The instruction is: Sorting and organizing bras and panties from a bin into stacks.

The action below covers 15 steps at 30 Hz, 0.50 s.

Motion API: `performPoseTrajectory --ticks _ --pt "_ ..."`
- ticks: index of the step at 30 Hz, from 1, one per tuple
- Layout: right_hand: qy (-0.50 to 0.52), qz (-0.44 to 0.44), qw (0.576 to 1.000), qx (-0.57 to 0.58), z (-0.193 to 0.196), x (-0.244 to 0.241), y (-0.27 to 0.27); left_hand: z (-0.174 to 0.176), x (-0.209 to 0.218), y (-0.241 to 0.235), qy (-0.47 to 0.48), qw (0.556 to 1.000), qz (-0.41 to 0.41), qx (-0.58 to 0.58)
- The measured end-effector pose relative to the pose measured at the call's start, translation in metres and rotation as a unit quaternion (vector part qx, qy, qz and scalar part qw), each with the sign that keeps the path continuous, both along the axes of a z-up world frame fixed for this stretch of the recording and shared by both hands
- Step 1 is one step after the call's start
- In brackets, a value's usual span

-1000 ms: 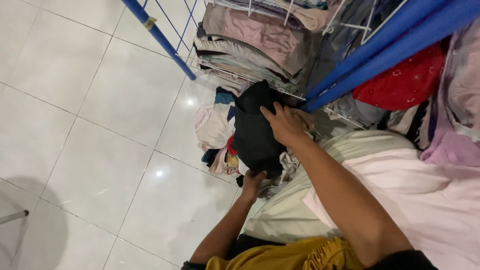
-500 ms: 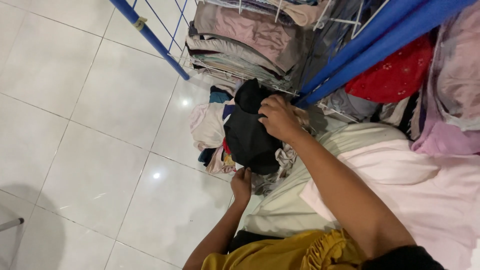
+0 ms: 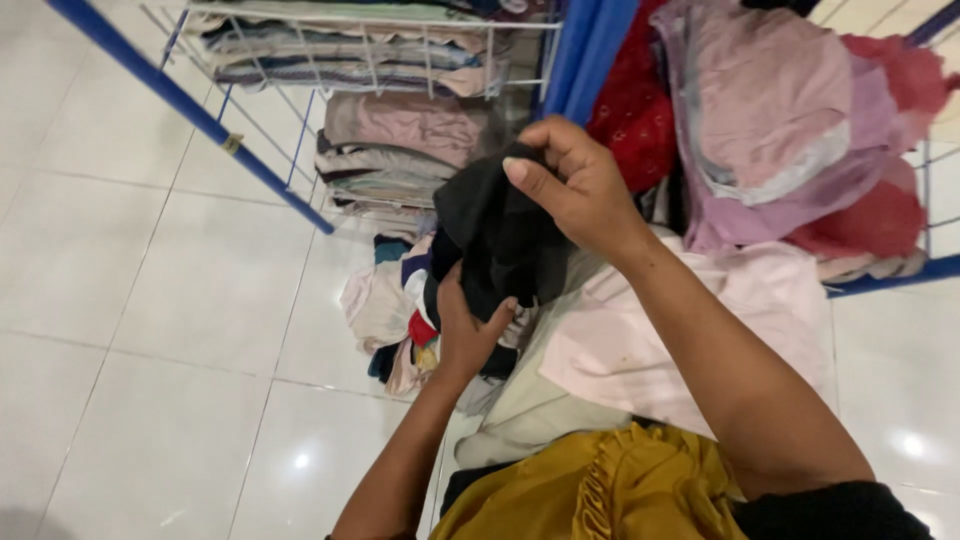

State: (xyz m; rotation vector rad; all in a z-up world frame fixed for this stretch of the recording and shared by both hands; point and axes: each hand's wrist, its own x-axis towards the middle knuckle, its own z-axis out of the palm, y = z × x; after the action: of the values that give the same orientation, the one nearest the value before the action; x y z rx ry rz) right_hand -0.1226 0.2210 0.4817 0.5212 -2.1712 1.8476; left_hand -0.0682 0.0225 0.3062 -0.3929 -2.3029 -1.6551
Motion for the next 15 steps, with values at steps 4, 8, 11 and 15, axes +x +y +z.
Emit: performPoseTrajectory --ticks 4,8,11,15 --pt "0.005 0.020 0.993 -0.116 0.080 0.040 0.042 0.051 -0.028 0.032 0.197 0.972 0.001 -0.127" --pt "0.003 -0.096 0.984 -0.149 0.160 0.117 0.094 0.099 -0.039 0.032 -0.011 0.971 -0.187 0.147" --pt "0.055 -0.175 0.980 -0.082 0.184 0.164 0.127 0.132 -0.040 0.031 -0.103 0.915 -0.290 0.261" --pt "-0.024 -0.328 0.941 0.076 0.117 0.185 0.183 0.127 -0.035 0.059 -0.167 0.918 -0.308 0.187"
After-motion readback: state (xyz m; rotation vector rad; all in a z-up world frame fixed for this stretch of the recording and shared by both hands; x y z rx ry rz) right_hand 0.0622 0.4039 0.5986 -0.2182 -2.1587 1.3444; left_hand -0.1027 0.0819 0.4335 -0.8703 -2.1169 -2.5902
